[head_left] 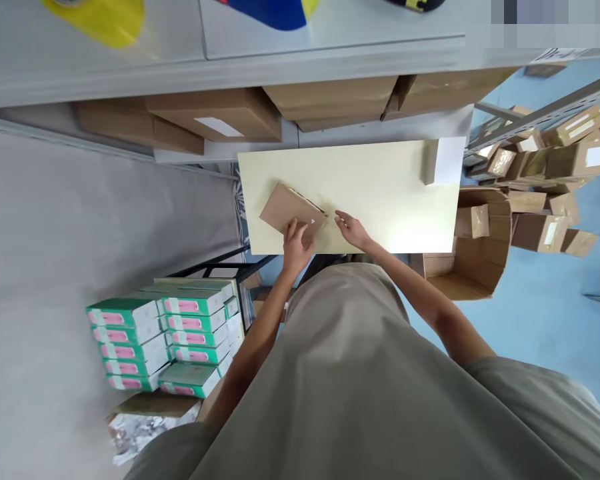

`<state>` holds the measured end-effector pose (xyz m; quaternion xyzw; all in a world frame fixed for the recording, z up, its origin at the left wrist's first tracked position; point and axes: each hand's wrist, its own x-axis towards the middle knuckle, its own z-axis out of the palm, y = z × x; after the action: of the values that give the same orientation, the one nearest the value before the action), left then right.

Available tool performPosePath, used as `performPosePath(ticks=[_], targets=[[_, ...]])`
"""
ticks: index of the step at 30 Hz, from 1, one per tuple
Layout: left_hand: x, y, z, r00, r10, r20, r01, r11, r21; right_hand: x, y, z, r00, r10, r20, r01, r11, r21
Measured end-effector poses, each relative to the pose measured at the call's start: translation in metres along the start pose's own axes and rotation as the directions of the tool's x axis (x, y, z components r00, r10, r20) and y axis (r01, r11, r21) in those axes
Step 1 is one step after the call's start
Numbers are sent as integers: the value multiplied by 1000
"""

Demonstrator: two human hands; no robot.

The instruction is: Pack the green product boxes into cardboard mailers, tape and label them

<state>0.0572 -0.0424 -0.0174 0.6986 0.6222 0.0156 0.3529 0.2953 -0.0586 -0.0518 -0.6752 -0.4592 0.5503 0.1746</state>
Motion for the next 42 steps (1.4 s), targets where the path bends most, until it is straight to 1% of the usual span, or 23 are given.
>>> performPosePath(ticks=[3,6,10,11,13,15,16,17,18,19,21,23,25,27,29,30,31,33,35,36,38,40,42], targets=[[-4,2,5,999,-10,46,8,999,45,15,-5,9,994,-17,104,11,998,56],[-7,4,5,998,-20,65,16,998,69,36,-13,14,990,-26,136,17,998,67],[0,8,-6,995,-7,95,-5,992,124,60,-23,12,978,-14,208,14,1000,5],[8,7,-13,995,1,102,-14,992,126,63,-25,10,975,7,221,0,1000,-31],[33,3,-29,998,9,70,-17,994,106,62,-28,4,983,79,167,-62,993,-103],[68,-5,-48,999,-10,-50,14,997,71,53,-30,-1,978,197,64,-190,978,-90],[88,-8,-57,993,-19,-117,25,998,56,47,-31,-2,961,273,40,-273,962,-25],[107,-11,-64,986,-44,-162,51,998,38,40,-33,-2,936,347,62,-351,933,80],[125,-13,-71,981,-83,-177,88,996,18,33,-35,-1,907,402,129,-421,884,202],[141,-13,-76,978,-133,-160,134,991,-2,28,-37,0,880,423,217,-474,820,321],[162,-10,-83,974,-221,-43,220,975,-21,19,-44,3,854,391,345,-518,702,489],[167,-4,-87,963,-259,73,260,966,-2,14,-51,4,866,331,374,-495,674,549],[159,1,-90,965,-248,87,246,969,30,6,-55,2,903,284,322,-423,712,560],[143,3,-92,981,-190,21,190,982,23,-6,-53,-2,947,233,220,-319,743,589],[124,3,-90,996,-92,-14,92,995,-47,-24,-47,-6,976,210,60,-201,762,616],[113,3,-86,999,-42,-16,40,995,-97,-34,-42,-8,978,208,-37,-142,778,612],[104,3,-80,1000,2,-13,-3,989,-146,-43,-37,-11,968,209,-142,-88,805,586],[85,7,-63,998,56,1,-54,973,-226,-59,-27,-16,909,214,-356,-28,887,461],[70,14,-42,996,84,34,-71,957,-281,-67,-18,-21,833,229,-503,-76,949,307],[64,18,-31,993,97,68,-72,951,-299,-68,-15,-23,802,249,-542,-136,961,240],[55,26,-14,982,111,153,-63,954,-292,-65,-11,-24,764,286,-579,-262,957,127],[52,32,-3,972,93,216,-45,976,-214,-58,-10,-21,744,285,-605,-350,937,11],[54,36,3,970,52,237,-26,993,-112,-51,-11,-16,732,256,-632,-402,911,-97]])
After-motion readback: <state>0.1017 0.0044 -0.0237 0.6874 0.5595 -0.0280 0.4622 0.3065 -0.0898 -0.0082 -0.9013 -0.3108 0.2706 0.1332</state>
